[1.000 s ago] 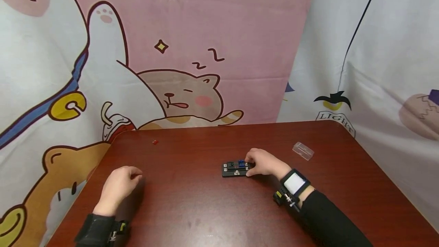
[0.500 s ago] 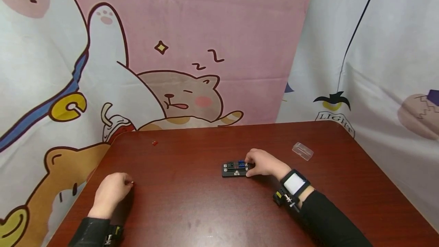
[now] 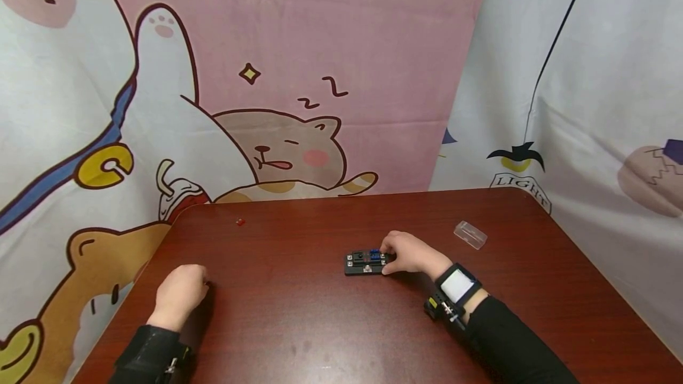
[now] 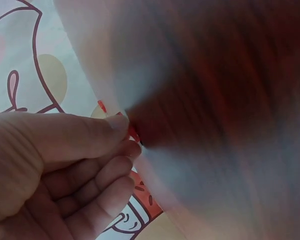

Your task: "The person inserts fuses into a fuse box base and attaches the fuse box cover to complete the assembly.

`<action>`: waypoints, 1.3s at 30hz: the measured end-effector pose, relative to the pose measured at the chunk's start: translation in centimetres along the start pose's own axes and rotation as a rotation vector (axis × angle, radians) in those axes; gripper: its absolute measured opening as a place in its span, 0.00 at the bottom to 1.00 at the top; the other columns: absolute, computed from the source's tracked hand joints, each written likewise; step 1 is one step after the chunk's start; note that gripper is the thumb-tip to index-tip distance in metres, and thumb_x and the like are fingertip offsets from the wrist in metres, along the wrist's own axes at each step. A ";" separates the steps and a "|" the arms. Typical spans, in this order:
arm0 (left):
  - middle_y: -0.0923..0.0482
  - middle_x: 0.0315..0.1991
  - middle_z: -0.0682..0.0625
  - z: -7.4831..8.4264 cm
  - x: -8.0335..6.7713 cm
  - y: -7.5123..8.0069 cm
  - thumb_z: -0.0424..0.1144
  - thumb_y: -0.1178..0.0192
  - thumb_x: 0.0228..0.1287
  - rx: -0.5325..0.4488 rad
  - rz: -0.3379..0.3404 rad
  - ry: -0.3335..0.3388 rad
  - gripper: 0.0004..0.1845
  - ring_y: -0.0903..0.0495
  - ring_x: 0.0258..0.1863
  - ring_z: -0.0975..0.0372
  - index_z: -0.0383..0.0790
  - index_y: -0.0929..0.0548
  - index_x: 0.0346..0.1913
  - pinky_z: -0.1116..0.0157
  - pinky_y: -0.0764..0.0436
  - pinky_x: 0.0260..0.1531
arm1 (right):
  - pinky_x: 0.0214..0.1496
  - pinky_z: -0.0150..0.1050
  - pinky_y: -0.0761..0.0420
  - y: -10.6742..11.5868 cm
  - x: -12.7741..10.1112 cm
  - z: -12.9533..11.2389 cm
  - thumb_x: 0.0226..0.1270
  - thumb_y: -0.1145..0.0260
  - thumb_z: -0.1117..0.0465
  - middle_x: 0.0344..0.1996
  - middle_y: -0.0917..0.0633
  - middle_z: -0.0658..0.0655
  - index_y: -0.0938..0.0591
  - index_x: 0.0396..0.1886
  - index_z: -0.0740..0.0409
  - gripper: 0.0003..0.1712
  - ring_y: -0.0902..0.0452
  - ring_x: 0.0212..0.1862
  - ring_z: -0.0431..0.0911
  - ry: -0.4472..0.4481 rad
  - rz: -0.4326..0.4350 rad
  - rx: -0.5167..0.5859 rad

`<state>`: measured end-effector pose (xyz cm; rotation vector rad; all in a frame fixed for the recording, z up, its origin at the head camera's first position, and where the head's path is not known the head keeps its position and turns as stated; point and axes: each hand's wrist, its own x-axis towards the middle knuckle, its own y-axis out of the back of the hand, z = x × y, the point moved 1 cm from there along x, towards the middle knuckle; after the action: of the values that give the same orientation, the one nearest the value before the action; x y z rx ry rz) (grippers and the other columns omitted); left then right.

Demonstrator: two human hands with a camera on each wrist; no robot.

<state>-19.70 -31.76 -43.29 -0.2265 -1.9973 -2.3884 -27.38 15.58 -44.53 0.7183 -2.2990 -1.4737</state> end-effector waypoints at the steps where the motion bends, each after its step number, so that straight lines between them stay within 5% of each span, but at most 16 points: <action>1: 0.20 0.24 0.43 0.1 0.0 0.0 0.24 0.35 0.50 0.009 0.001 0.000 0.09 0.21 0.23 0.51 0.39 0.19 0.21 0.53 0.25 0.21 | 0.46 0.43 0.23 0.0 0.0 0.0 0.49 0.19 0.56 0.36 0.21 0.49 0.16 0.40 0.58 0.21 0.25 0.39 0.44 0.001 0.000 0.001; 7: 0.19 0.25 0.40 0.6 0.3 -0.1 0.22 0.40 0.54 0.046 -0.004 0.013 0.11 0.20 0.25 0.46 0.40 0.19 0.21 0.49 0.23 0.21 | 0.46 0.43 0.23 0.1 0.0 -0.1 0.49 0.19 0.56 0.36 0.21 0.50 0.16 0.40 0.58 0.20 0.24 0.40 0.44 0.005 -0.001 0.001; 16: 0.22 0.21 0.45 0.6 0.8 -0.5 0.20 0.41 0.52 0.063 -0.013 -0.021 0.12 0.24 0.20 0.54 0.40 0.19 0.20 0.54 0.26 0.18 | 0.48 0.45 0.23 0.0 0.0 -0.1 0.50 0.19 0.55 0.37 0.21 0.50 0.16 0.41 0.58 0.21 0.24 0.40 0.45 -0.031 -0.004 0.005; 27: 0.23 0.20 0.48 0.2 1.0 -0.1 0.21 0.43 0.51 0.036 -0.037 0.022 0.15 0.27 0.20 0.57 0.44 0.22 0.17 0.56 0.30 0.17 | 0.48 0.45 0.23 -0.1 0.0 -0.1 0.50 0.19 0.55 0.37 0.21 0.49 0.16 0.41 0.58 0.21 0.24 0.40 0.44 -0.022 -0.001 0.006; 39: 0.20 0.24 0.48 0.6 1.6 0.2 0.26 0.36 0.51 -0.023 -0.006 -0.021 0.06 0.29 0.21 0.59 0.40 0.15 0.24 0.58 0.29 0.21 | 0.47 0.44 0.23 -0.1 0.0 0.1 0.49 0.19 0.56 0.36 0.21 0.49 0.16 0.40 0.58 0.20 0.24 0.40 0.44 0.008 0.007 0.007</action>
<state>-21.25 -31.07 -42.79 -0.2471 -1.9834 -2.4240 -27.38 15.57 -44.68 0.7165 -2.2999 -1.4582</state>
